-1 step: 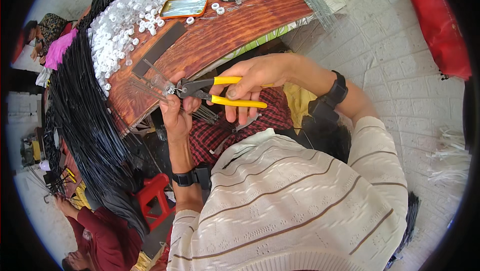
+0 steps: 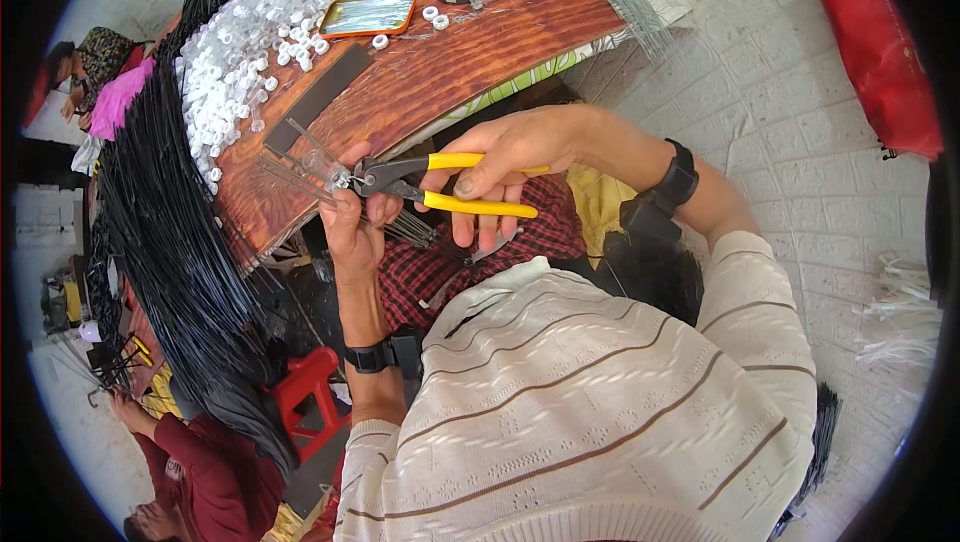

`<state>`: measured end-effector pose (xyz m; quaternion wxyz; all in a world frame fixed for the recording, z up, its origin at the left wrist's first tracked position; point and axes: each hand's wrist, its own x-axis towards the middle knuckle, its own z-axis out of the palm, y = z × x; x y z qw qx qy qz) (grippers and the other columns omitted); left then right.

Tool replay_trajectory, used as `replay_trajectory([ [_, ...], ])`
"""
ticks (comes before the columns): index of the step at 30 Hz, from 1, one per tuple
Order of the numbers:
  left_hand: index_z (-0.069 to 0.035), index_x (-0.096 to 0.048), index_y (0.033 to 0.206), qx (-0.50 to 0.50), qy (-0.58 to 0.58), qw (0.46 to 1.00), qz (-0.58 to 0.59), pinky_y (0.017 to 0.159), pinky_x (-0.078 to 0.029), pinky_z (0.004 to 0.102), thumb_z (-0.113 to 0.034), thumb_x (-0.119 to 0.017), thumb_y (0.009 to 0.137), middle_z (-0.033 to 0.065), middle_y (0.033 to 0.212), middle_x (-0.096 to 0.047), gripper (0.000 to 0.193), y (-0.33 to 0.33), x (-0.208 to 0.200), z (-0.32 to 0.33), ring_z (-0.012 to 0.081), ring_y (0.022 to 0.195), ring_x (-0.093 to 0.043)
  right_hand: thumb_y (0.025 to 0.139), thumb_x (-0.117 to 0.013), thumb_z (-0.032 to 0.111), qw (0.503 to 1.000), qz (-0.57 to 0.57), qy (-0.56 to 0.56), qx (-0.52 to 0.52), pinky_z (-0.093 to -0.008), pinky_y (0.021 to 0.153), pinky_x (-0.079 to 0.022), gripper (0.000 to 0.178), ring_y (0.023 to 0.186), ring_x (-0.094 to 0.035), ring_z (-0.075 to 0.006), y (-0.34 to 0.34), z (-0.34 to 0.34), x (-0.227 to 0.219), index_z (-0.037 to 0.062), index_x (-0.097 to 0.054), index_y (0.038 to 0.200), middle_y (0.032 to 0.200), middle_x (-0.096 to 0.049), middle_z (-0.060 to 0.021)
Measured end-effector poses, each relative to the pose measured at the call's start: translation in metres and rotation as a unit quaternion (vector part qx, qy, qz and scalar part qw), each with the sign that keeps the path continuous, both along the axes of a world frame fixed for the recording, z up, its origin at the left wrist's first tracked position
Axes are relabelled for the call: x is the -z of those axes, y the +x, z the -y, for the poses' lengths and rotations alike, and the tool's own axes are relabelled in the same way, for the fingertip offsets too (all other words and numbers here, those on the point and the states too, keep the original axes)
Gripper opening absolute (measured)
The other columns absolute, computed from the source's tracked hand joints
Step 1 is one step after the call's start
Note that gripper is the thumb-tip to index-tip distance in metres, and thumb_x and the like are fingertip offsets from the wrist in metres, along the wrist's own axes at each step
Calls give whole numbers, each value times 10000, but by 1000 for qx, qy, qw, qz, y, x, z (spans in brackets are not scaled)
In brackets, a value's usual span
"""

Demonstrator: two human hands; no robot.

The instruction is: Manually assembling the frame/ribs of an umbrella by attaching components and using pliers.

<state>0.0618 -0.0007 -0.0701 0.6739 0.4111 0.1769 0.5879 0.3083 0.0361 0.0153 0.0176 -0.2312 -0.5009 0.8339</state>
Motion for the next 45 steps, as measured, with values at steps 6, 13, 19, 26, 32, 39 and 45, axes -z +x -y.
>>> replay_trajectory([
  [6, 25, -467, 1339, -12, 0, 1000, -18, 513, -309, 245, -386, -594, 954, 8, 670, -482, 577, 2, -4, 3, 82, 566, -414, 968, -514, 297, 999, 10, -37, -10, -329, 676, -602, 475, 851, -713, -293, 3, 0, -10, -33, -444, 1302, 1007, -653, -230],
  [13, 25, -456, 1346, -26, 12, 999, -28, 514, -309, 246, -390, -593, 954, 5, 672, -476, 587, 6, -5, 3, 81, 565, -409, 994, -509, 358, 994, 79, 68, 37, -245, 534, -512, 415, 612, -604, -139, -3, 10, -18, -7, -521, 1193, 806, -591, -78],
  [19, 31, -471, 1314, -60, 16, 997, -38, 512, -305, 241, -388, -577, 964, 1, 675, -462, 556, 7, -4, 5, 75, 562, -398, 1007, -486, 342, 990, 65, 49, 119, -233, 463, -390, 291, 567, -476, -80, -20, 41, 7, 58, -536, 971, 684, -494, 12],
  [26, 0, -462, 1312, -32, 34, 998, -44, 513, -274, 224, -439, -471, 1005, -37, 657, -406, 535, 2, -4, -1, 57, 563, -369, 1014, -497, 355, 960, 55, 191, 199, -252, 476, -412, 312, 516, -453, -69, -33, 43, 36, 49, -515, 958, 685, -507, -2],
  [32, 1, -464, 1314, -17, 25, 999, -37, 511, -288, 220, -439, -452, 1013, -36, 649, -398, 533, 0, -3, 0, 59, 559, -364, 1012, -472, 264, 989, 57, 105, 89, -303, 637, -560, 314, 784, -699, -212, -13, 22, 2, -19, -526, 1138, 999, -662, -161],
  [39, 8, -454, 1318, -35, 8, 998, -58, 507, -294, 214, -467, -463, 1000, -36, 635, -404, 571, -1, 2, 0, 63, 561, -380, 989, -503, 231, 996, 46, 66, 34, -331, 702, -574, 319, 847, -702, -251, -8, 7, -9, -42, -527, 1154, 1068, -669, -186],
  [45, 44, -449, 1302, -11, 15, 1000, -16, 520, -298, 236, -415, -524, 985, -3, 676, -445, 563, 1, -3, 1, 67, 544, -375, 982, -541, 290, 992, 91, 88, 16, -256, 615, -557, 362, 734, -671, -177, -8, 3, -14, -33, -543, 1147, 916, -645, -130],
])
